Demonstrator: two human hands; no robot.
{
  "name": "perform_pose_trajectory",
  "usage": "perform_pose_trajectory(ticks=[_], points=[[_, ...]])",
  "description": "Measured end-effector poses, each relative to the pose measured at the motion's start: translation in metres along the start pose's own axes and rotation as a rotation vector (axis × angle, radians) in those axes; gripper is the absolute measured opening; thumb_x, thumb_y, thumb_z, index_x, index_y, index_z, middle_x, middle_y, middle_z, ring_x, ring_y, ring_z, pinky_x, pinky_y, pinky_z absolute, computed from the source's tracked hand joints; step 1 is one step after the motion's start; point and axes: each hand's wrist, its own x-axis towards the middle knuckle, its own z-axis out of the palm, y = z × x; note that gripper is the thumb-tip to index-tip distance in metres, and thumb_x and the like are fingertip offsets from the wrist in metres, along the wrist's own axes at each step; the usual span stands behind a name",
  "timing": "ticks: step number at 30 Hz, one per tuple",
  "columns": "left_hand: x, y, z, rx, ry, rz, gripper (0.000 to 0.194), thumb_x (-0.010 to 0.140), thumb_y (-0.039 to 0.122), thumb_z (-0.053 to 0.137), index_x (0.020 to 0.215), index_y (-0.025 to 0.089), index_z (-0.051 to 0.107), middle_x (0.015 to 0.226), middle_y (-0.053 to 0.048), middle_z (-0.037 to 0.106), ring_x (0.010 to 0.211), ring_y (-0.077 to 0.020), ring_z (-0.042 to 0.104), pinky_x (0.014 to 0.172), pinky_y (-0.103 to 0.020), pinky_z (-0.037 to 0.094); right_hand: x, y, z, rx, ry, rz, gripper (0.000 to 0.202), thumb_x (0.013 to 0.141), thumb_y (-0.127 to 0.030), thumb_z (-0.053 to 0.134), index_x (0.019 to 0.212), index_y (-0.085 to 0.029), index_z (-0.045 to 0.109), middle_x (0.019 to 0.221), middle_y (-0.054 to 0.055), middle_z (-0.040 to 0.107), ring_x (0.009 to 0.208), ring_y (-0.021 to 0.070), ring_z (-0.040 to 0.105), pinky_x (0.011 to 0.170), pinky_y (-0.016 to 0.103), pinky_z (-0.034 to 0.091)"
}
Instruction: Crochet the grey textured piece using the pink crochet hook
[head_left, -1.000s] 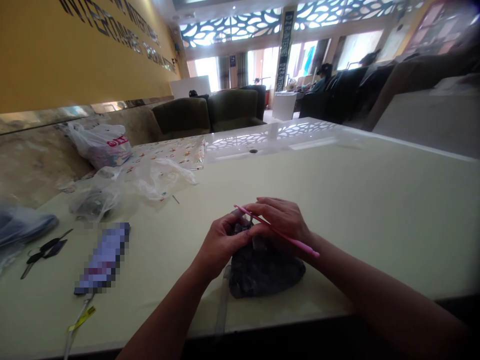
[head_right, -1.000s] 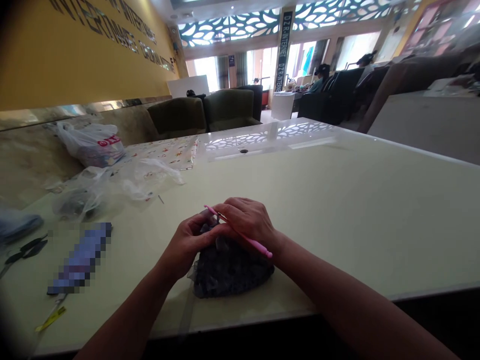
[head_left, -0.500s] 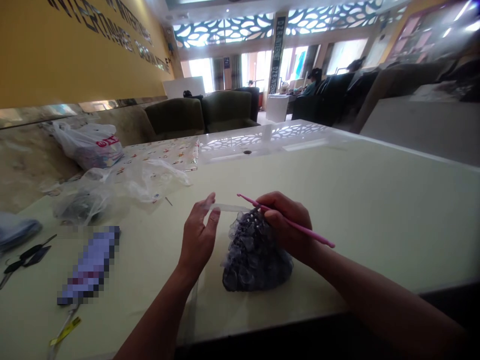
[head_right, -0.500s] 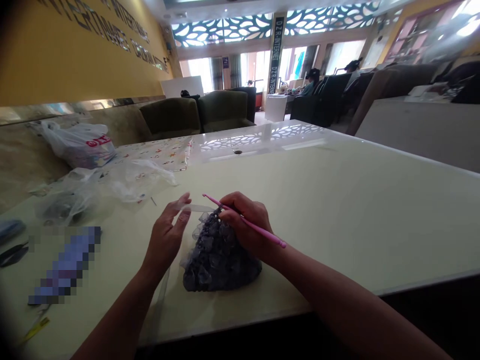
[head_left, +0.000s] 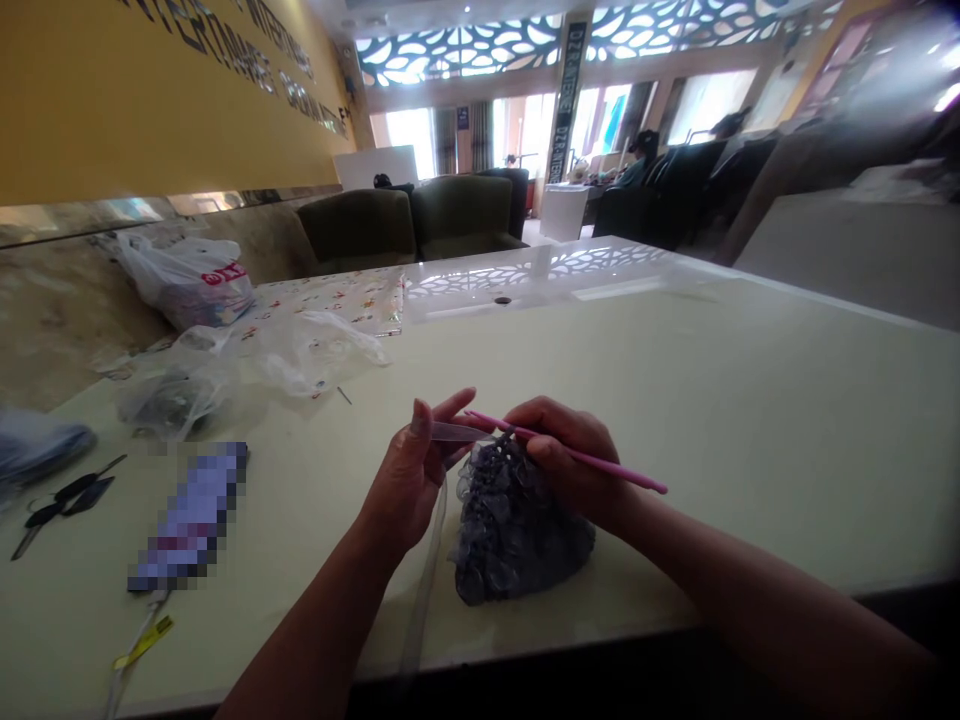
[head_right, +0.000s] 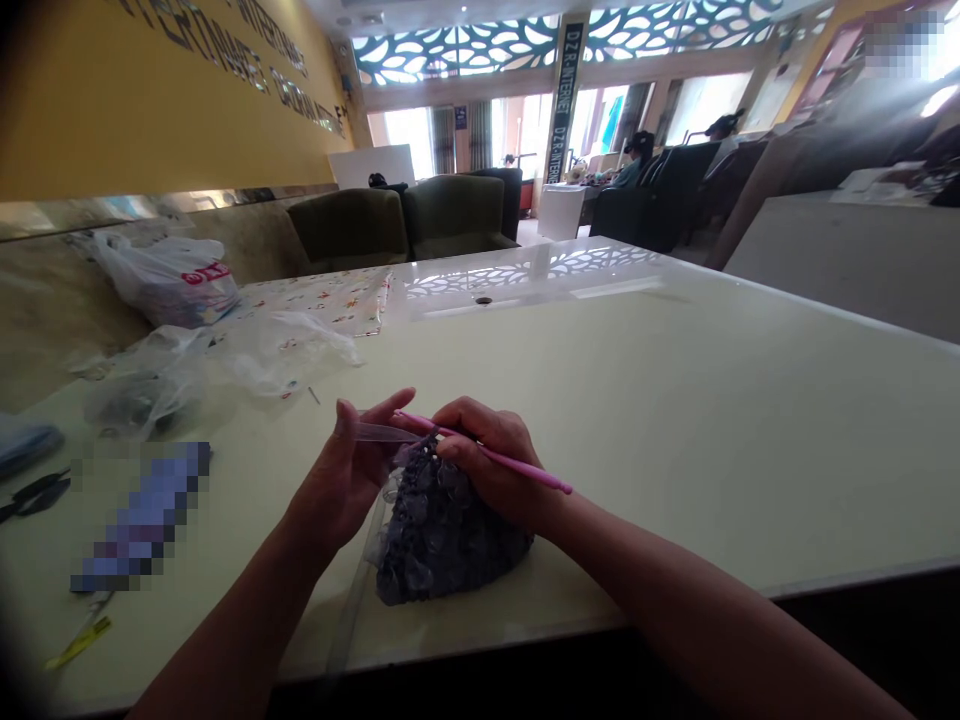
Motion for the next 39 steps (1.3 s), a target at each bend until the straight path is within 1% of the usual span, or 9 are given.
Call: perform_pose_trajectory(ticks=[3,9,16,19,24,28,30,35,39], points=[[-0.004,0.001,-0.001,0.028,-0.109,-0.029,0.060,0.091,0.066,0.048,0.125,0.021,0.069,0.108,-0.008,0.076,0.113,-0.0230,0.064,0.103,-0.035,0.043,0.001,0.003,-0.002,-0.010,0.009,0.004,0.042,0.096,-0.055,0.052,0.085,-0.016,0.066,0.064,-0.002,0.060,0.055,0.0094,0.051,0.051,0.020,0.041],[-0.007,-0.001,-0.005,0.124,-0.177,0.010,0.059,0.089,0.063,0.055,0.132,0.024,0.065,0.108,-0.007,0.074,0.117,-0.0252,0.061,0.107,-0.036,0.040,0.002,0.005,-0.003,0.043,-0.010,-0.027,0.041,0.095,-0.054,0.055,0.086,-0.016,0.067,0.066,-0.001,0.061,0.055,0.0091,0.051,0.051,0.020,0.041],[-0.008,0.002,0.004,0.001,-0.030,-0.030,0.066,0.091,0.071,0.040,0.119,0.021,0.074,0.093,-0.008,0.077,0.112,-0.0231,0.063,0.107,-0.035,0.041,0.001,0.007,-0.004,0.046,-0.023,-0.018,0.041,0.095,-0.054,0.055,0.087,-0.016,0.067,0.066,-0.001,0.060,0.055,0.0091,0.051,0.051,0.020,0.040],[-0.008,0.002,0.003,0.089,-0.081,0.012,0.064,0.088,0.071,0.046,0.120,0.022,0.073,0.101,-0.008,0.075,0.117,-0.0246,0.060,0.106,-0.035,0.042,0.001,0.009,-0.005,0.065,-0.031,-0.021,0.040,0.095,-0.054,0.056,0.087,-0.016,0.067,0.066,-0.002,0.059,0.055,0.0085,0.050,0.051,0.020,0.039],[-0.007,0.003,-0.004,0.302,-0.211,-0.035,0.064,0.069,0.046,0.084,0.128,0.026,0.068,0.107,-0.006,0.071,0.116,-0.0300,0.059,0.101,-0.039,0.042,0.002,0.008,-0.003,0.124,-0.066,-0.023,0.038,0.094,-0.053,0.058,0.088,-0.017,0.067,0.066,-0.002,0.059,0.055,0.0090,0.049,0.052,0.021,0.041],[-0.005,0.005,-0.005,0.391,-0.230,-0.116,0.048,0.070,0.028,0.085,0.116,0.025,0.073,0.127,-0.009,0.066,0.115,-0.0304,0.060,0.097,-0.040,0.045,0.005,0.003,-0.003,0.146,-0.101,-0.086,0.045,0.093,-0.058,0.056,0.086,-0.016,0.069,0.068,0.000,0.059,0.056,0.0104,0.050,0.055,0.023,0.043],[-0.005,0.007,-0.005,0.413,-0.266,-0.119,0.041,0.072,0.026,0.083,0.112,0.024,0.075,0.133,-0.010,0.063,0.119,-0.0297,0.057,0.098,-0.038,0.044,0.007,0.002,-0.005,0.123,-0.139,-0.133,0.049,0.092,-0.061,0.055,0.087,-0.015,0.070,0.071,0.002,0.059,0.059,0.0109,0.052,0.055,0.024,0.044],[-0.006,0.009,-0.005,0.479,-0.242,-0.165,0.088,0.075,0.022,0.078,0.153,0.031,0.037,0.089,0.001,0.065,0.079,-0.0147,0.060,0.079,-0.031,0.046,0.016,0.003,-0.014,0.114,-0.340,-0.233,0.053,0.092,-0.062,0.050,0.082,-0.014,0.070,0.073,0.003,0.058,0.067,0.0129,0.056,0.076,0.033,0.053],[-0.006,0.009,-0.002,0.624,-0.178,-0.078,0.067,0.075,0.019,0.074,0.139,0.026,0.058,0.097,-0.005,0.070,0.082,-0.0182,0.061,0.075,-0.031,0.045,0.024,0.001,-0.023,0.012,-0.496,-0.270,0.051,0.097,-0.058,0.046,0.081,-0.015,0.068,0.074,0.003,0.059,0.071,0.0132,0.057,0.096,0.040,0.050]])
